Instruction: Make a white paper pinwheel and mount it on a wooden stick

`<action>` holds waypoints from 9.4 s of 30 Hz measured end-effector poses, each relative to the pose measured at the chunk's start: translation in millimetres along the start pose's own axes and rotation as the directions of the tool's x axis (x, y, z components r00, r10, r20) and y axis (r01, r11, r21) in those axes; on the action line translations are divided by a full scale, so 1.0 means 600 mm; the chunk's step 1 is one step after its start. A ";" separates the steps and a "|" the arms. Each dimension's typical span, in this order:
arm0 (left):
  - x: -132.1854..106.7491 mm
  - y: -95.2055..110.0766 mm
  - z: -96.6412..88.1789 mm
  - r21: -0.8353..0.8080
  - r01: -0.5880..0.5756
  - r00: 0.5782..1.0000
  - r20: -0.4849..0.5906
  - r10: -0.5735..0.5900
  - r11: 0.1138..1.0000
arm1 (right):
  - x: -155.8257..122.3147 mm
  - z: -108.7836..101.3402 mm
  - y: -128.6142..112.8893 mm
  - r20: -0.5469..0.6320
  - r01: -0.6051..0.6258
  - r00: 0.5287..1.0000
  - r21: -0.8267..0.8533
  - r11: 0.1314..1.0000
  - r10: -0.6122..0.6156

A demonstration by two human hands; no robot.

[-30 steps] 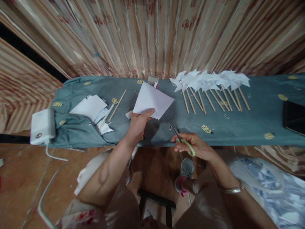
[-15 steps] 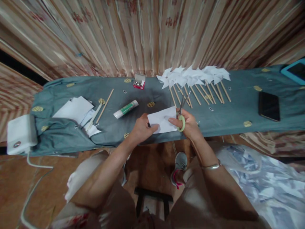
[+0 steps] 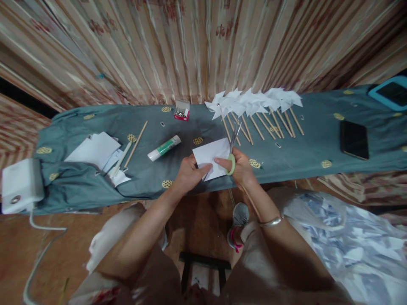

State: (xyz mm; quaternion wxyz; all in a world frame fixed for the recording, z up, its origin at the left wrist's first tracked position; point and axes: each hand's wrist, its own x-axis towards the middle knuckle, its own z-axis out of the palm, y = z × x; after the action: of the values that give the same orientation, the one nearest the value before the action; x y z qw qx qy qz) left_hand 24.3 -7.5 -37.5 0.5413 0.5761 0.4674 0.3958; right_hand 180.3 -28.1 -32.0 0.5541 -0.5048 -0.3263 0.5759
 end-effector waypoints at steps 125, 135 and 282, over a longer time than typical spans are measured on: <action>0.010 0.067 -0.019 -0.698 0.123 0.953 -0.116 -0.281 0.706 | -0.043 0.039 0.003 0.345 -0.164 0.901 -0.288 0.944 0.262; 0.006 0.064 -0.014 -0.683 0.137 0.952 -0.109 -0.286 0.717 | -0.041 0.038 0.004 0.332 -0.192 0.899 -0.283 0.940 0.284; -0.014 0.079 -0.025 -0.557 0.173 0.936 -0.163 -0.312 0.812 | -0.067 0.009 0.008 0.419 -0.036 0.883 -0.386 0.922 0.210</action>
State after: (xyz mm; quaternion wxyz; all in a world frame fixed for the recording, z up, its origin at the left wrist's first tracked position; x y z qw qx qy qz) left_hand 12.8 -10.4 11.3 0.6639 0.2835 0.4723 0.5057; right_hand 168.6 -66.9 -26.1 0.3200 -0.4714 -0.5146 0.6408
